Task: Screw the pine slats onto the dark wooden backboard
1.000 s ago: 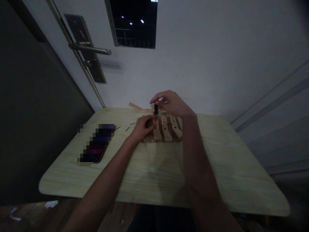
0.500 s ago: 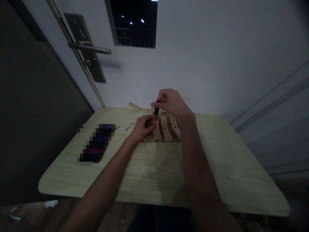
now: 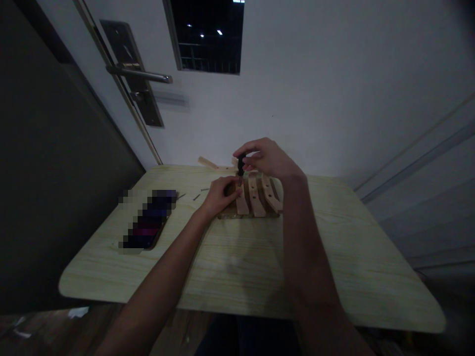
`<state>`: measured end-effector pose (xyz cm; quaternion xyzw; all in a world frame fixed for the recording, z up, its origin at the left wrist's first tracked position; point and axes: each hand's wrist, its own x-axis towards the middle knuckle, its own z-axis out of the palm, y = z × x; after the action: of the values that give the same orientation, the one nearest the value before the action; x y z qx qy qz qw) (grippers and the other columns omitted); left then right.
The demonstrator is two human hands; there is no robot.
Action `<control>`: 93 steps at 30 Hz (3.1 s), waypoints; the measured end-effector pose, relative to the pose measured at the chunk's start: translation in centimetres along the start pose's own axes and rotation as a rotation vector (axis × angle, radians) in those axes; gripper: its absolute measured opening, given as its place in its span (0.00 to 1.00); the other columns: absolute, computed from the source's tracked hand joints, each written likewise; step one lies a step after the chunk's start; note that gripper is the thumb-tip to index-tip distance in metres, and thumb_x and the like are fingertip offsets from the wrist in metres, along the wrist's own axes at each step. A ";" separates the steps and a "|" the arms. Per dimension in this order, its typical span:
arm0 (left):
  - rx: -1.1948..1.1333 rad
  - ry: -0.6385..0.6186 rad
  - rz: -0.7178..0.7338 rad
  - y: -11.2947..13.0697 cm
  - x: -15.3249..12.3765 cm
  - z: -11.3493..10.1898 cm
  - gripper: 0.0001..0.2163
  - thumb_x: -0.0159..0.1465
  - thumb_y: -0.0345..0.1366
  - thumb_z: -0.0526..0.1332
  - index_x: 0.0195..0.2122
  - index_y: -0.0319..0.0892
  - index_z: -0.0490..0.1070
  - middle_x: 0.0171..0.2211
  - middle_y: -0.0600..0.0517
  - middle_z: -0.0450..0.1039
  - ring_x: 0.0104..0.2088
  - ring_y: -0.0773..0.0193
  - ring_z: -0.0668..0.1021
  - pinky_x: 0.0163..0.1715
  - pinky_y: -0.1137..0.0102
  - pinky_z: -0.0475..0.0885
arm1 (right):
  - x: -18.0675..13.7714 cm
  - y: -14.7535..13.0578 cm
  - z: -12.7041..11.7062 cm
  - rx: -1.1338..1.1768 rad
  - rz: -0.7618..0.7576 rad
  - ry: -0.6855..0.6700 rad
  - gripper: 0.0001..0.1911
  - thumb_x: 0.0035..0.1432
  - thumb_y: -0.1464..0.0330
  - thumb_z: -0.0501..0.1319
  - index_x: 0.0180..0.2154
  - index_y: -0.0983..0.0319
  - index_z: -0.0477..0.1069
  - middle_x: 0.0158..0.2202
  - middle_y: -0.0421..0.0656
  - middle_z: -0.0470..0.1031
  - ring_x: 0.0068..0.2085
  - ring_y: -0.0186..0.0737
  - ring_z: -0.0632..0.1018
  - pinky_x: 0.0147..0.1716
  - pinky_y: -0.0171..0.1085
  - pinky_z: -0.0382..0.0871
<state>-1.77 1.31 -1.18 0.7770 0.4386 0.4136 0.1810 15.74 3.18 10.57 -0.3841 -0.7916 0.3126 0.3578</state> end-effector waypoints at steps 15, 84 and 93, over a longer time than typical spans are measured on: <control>-0.005 -0.005 0.022 -0.2 0.0 0.0 0.16 0.61 0.41 0.62 0.48 0.40 0.72 0.44 0.46 0.78 0.44 0.55 0.77 0.47 0.60 0.70 | 0.4 -0.5 0.8 -0.115 -0.134 0.150 0.06 0.48 0.74 0.66 0.29 0.62 0.70 0.33 0.41 0.74 0.36 0.36 0.73 0.35 0.36 0.67; -0.009 0.014 0.022 -0.2 0.1 0.2 0.15 0.61 0.41 0.62 0.46 0.41 0.74 0.41 0.47 0.78 0.42 0.55 0.78 0.45 0.61 0.71 | 0.3 -0.3 0.1 -0.185 -0.178 0.041 0.15 0.51 0.80 0.60 0.38 0.62 0.79 0.39 0.44 0.80 0.36 0.36 0.77 0.38 0.37 0.73; -0.023 0.005 0.028 -0.6 0.1 0.2 0.16 0.60 0.41 0.63 0.48 0.41 0.73 0.43 0.45 0.78 0.43 0.54 0.78 0.46 0.59 0.71 | 0.0 -0.4 0.0 -0.250 -0.174 0.113 0.16 0.51 0.77 0.65 0.43 0.63 0.78 0.40 0.45 0.79 0.33 0.34 0.75 0.35 0.35 0.69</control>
<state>-1.90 1.73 -1.69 0.7799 0.4234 0.4232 0.1827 15.58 2.94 10.88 -0.3729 -0.8331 0.1573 0.3770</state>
